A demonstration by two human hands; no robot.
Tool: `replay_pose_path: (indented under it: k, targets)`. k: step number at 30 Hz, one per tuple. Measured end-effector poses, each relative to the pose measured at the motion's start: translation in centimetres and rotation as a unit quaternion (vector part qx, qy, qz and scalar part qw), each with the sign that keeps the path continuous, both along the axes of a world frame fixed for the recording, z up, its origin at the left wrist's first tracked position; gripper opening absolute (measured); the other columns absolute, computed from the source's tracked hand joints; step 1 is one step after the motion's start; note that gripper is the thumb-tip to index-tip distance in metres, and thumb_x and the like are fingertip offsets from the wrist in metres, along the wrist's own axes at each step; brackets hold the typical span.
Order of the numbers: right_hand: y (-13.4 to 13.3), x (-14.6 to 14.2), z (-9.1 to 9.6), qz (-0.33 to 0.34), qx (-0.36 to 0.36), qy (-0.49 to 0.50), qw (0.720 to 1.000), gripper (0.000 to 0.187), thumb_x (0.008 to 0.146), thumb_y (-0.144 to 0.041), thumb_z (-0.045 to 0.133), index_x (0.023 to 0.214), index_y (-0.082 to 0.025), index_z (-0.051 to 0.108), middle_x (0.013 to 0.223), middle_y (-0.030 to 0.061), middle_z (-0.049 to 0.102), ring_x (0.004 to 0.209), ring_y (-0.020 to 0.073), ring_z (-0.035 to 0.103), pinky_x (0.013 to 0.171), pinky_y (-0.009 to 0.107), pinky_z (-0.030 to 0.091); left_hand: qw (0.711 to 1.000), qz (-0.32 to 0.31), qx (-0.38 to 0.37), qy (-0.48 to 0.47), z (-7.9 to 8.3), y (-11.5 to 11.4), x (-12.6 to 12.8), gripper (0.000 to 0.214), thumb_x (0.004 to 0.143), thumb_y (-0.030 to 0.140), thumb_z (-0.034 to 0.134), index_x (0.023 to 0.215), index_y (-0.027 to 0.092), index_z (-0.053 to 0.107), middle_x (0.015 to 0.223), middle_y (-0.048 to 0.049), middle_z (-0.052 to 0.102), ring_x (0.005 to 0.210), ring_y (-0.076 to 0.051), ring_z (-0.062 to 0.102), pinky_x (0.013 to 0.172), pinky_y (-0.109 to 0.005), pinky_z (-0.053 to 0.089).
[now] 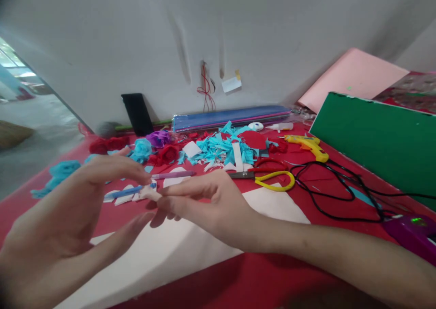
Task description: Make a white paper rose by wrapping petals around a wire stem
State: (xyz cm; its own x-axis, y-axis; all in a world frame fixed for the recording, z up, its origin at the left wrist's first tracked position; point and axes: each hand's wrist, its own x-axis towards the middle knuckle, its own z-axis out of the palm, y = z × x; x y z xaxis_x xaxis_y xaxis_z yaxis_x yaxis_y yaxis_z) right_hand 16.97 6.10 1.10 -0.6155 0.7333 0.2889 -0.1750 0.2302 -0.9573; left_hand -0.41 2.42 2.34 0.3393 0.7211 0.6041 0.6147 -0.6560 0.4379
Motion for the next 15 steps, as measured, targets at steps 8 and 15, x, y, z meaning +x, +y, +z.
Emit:
replay_pose_path:
  k: [8, 15]
  targets:
    - [0.47, -0.59, -0.98, 0.025, 0.053, 0.074, 0.996, 0.017, 0.077, -0.004, 0.055, 0.071, -0.014, 0.068, 0.065, -0.0011, 0.061, 0.066, 0.0069, 0.056, 0.068, 0.018, 0.047, 0.999, -0.018, 0.038, -0.004, 0.12, 0.32, 0.17, 0.018, 0.077, 0.014, 0.056, 0.093, 0.022, 0.051, 0.086, 0.0009, 0.056, 0.087, -0.016, 0.051, 0.083, -0.032, 0.041]
    - [0.34, -0.47, -1.0, 0.014, 0.133, 0.034, 0.99, 0.019, 0.083, -0.016, 0.053, 0.08, -0.01, 0.071, 0.074, 0.0075, 0.066, 0.078, 0.0128, 0.055, 0.076, 0.026, 0.047, 0.995, -0.014, 0.092, 0.026, 0.12, 0.01, 0.15, 0.018, 0.075, 0.015, 0.057, 0.09, 0.023, 0.051, 0.082, -0.0001, 0.056, 0.085, -0.018, 0.05, 0.081, -0.036, 0.042]
